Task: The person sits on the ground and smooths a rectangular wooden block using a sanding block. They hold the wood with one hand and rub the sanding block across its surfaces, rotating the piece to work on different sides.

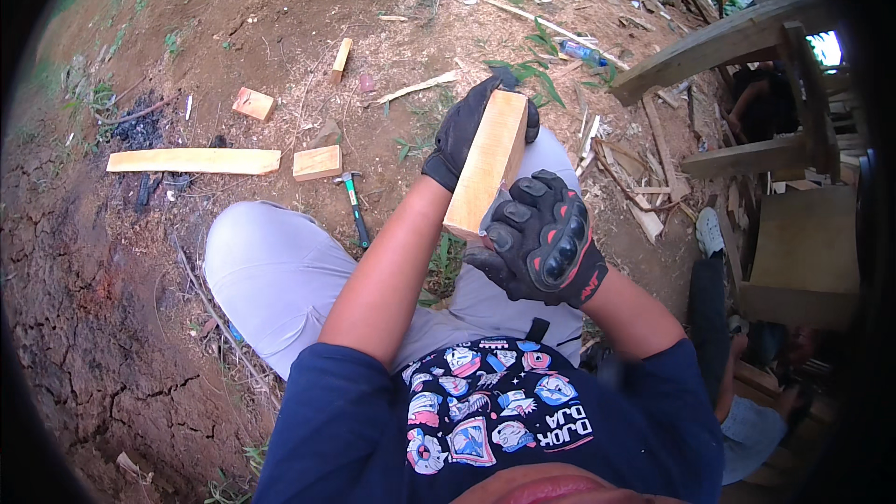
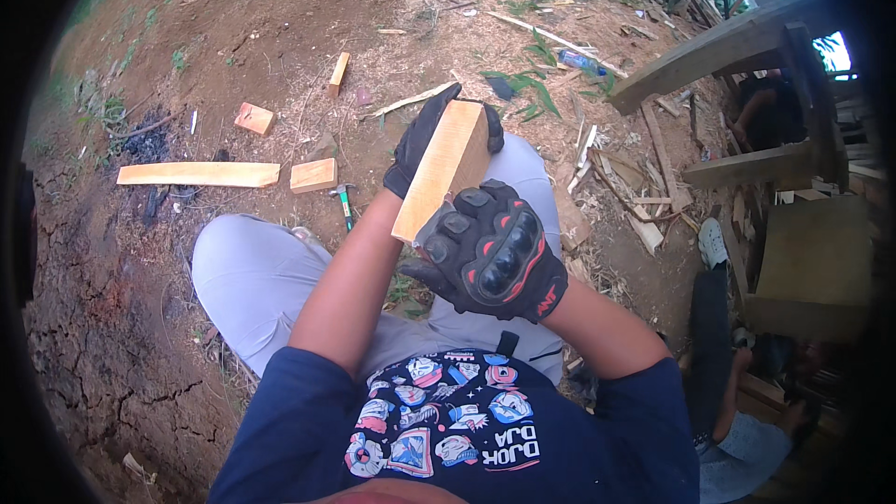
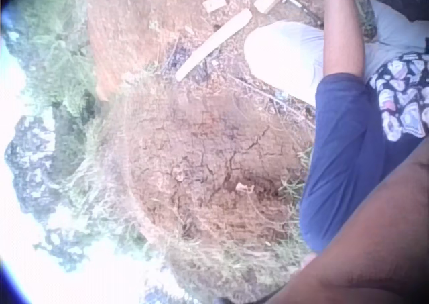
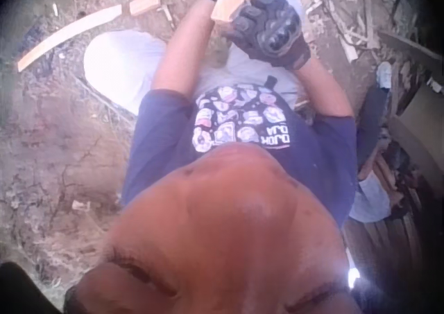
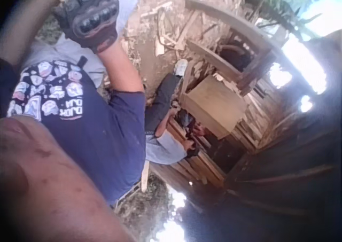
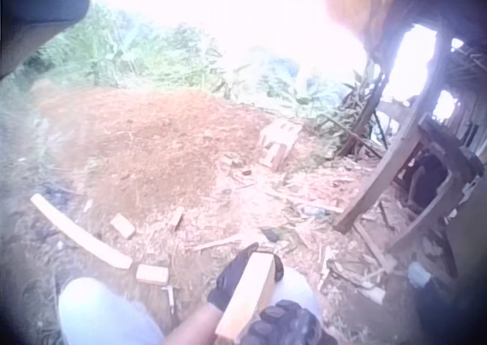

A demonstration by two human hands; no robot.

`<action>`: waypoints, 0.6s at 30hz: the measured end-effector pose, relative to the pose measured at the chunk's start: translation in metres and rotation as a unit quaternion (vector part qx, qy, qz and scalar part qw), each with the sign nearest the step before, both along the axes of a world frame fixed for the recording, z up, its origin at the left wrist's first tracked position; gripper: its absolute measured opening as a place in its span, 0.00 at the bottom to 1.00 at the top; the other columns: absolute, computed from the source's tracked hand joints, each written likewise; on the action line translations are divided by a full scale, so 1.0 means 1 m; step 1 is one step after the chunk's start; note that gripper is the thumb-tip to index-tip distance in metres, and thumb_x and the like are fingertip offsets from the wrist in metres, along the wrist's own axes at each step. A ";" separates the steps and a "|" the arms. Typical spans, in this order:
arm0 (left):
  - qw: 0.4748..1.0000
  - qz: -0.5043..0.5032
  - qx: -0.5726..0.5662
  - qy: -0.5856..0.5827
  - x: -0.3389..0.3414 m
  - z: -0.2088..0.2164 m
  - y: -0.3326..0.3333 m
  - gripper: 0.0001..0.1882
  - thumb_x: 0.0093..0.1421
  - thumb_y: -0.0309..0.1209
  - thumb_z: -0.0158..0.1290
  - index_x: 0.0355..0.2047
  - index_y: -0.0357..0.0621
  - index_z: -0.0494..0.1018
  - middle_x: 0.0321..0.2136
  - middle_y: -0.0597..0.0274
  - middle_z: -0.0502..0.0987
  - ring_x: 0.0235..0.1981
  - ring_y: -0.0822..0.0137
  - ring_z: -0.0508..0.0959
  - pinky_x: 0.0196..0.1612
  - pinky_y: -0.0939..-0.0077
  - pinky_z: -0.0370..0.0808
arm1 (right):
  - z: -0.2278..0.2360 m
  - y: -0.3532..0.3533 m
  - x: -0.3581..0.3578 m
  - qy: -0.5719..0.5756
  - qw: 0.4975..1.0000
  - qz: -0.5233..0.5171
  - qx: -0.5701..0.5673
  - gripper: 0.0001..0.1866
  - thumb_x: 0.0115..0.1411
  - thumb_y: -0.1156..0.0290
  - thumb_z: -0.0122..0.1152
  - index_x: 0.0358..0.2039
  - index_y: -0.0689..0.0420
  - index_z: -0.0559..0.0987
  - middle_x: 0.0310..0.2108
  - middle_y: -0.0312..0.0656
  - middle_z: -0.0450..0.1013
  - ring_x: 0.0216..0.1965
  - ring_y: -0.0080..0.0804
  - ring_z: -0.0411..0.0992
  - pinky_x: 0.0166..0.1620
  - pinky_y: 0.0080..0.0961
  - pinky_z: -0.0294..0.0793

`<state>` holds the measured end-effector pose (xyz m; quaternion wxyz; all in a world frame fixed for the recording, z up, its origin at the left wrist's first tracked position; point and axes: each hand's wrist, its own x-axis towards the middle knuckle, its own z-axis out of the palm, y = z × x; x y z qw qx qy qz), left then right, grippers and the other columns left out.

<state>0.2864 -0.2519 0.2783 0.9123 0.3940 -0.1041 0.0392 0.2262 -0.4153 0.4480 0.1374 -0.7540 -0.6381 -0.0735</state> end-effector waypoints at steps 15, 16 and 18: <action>0.948 0.192 0.251 0.032 0.023 -0.026 -0.002 0.27 0.61 0.39 0.62 0.59 0.47 0.71 0.47 0.48 0.82 0.49 0.46 0.82 0.52 0.54 0.78 | 0.021 0.047 0.057 -0.120 0.992 -0.027 -0.038 0.08 0.66 0.67 0.61 0.38 0.53 0.86 0.30 0.44 0.80 0.34 0.47 0.79 0.47 0.46 0.77; 0.931 0.213 0.297 0.008 0.021 -0.015 -0.010 0.27 0.61 0.38 0.62 0.59 0.48 0.72 0.47 0.48 0.82 0.49 0.45 0.82 0.52 0.54 0.78 | 0.009 0.036 0.082 -0.076 0.994 -0.060 -0.045 0.08 0.66 0.68 0.60 0.38 0.54 0.86 0.31 0.45 0.80 0.33 0.47 0.78 0.45 0.47 0.76; 0.893 0.264 0.364 -0.025 0.013 -0.007 -0.015 0.28 0.60 0.37 0.61 0.61 0.50 0.72 0.47 0.47 0.82 0.49 0.43 0.82 0.52 0.52 0.78 | 0.013 0.038 0.072 -0.046 0.997 -0.034 -0.054 0.08 0.64 0.65 0.62 0.37 0.53 0.86 0.31 0.44 0.81 0.35 0.46 0.79 0.45 0.47 0.75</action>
